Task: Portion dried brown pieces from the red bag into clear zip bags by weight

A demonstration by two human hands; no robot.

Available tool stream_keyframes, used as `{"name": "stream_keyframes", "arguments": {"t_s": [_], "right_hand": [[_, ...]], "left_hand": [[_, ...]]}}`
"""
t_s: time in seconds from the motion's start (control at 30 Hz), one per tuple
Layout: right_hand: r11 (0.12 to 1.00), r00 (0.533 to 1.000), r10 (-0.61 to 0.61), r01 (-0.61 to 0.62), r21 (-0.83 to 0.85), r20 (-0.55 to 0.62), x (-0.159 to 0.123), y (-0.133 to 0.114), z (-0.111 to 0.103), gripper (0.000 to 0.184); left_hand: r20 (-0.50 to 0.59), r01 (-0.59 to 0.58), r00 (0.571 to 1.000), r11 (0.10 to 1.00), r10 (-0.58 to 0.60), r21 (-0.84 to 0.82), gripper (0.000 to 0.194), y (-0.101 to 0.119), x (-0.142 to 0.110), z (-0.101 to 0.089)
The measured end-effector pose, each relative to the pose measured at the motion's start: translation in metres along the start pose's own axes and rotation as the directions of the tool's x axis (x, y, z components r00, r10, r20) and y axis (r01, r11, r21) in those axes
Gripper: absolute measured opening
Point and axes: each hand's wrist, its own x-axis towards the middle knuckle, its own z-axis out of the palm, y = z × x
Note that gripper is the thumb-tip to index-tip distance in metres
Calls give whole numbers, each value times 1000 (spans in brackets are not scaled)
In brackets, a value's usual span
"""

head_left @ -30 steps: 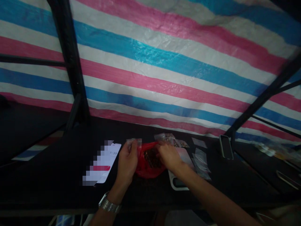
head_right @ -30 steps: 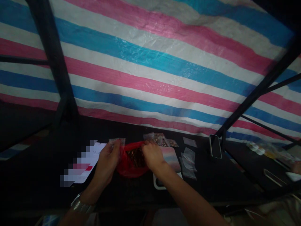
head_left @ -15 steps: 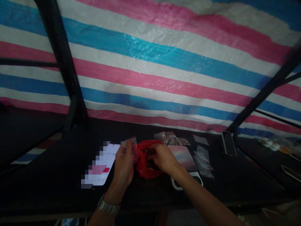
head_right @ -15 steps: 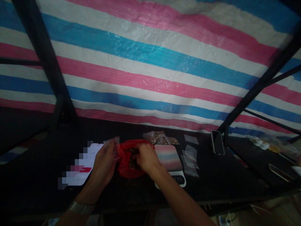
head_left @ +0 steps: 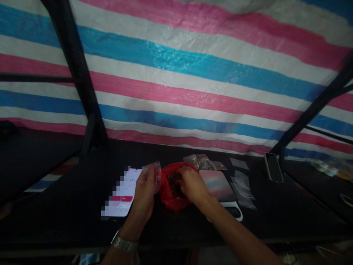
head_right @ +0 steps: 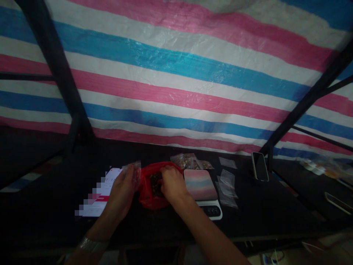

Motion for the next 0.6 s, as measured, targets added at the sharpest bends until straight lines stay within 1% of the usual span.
{"name": "stream_keyframes", "arguments": {"t_s": [0.07,0.17,0.23,0.3,0.4,0.43,0.47,0.5,0.53,0.57,0.6], "right_hand": [[999,1000,-8,8,44,-8,1,-1,3,32],[990,1000,-9,12,138,-24,3,0,8,37],[978,999,-4,11,207,-37,4,1,9,38],[959,999,-6,16,283,-35,5,3,10,35],[921,1000,5,7,389,-30,6,6,9,28],[907,999,16,-2,421,-30,6,8,9,26],[893,999,28,-11,450,-32,6,10,9,25],[880,999,41,-19,475,-35,6,12,9,24],[867,998,51,-24,497,-39,5,15,9,25],[857,997,57,-26,515,-44,3,17,9,25],[849,997,62,-27,528,-49,1,19,8,26]], "left_hand": [[-4,-9,1000,1000,9,1,20,2,-1,1],[44,40,998,999,-38,-37,16,6,-5,5],[57,71,996,996,-68,-54,15,8,-7,7],[41,64,997,997,-62,-46,15,8,-6,8],[-7,19,1000,1000,-19,-14,19,6,0,3],[-29,-12,999,1000,13,10,20,5,2,1],[-45,-66,997,996,69,61,21,4,4,-2],[-54,-146,986,980,155,138,22,4,5,-5],[-45,-248,963,939,266,237,23,5,5,-8],[-20,-361,921,869,390,340,25,6,4,-11],[14,-467,860,774,511,427,28,6,1,-13]]}}
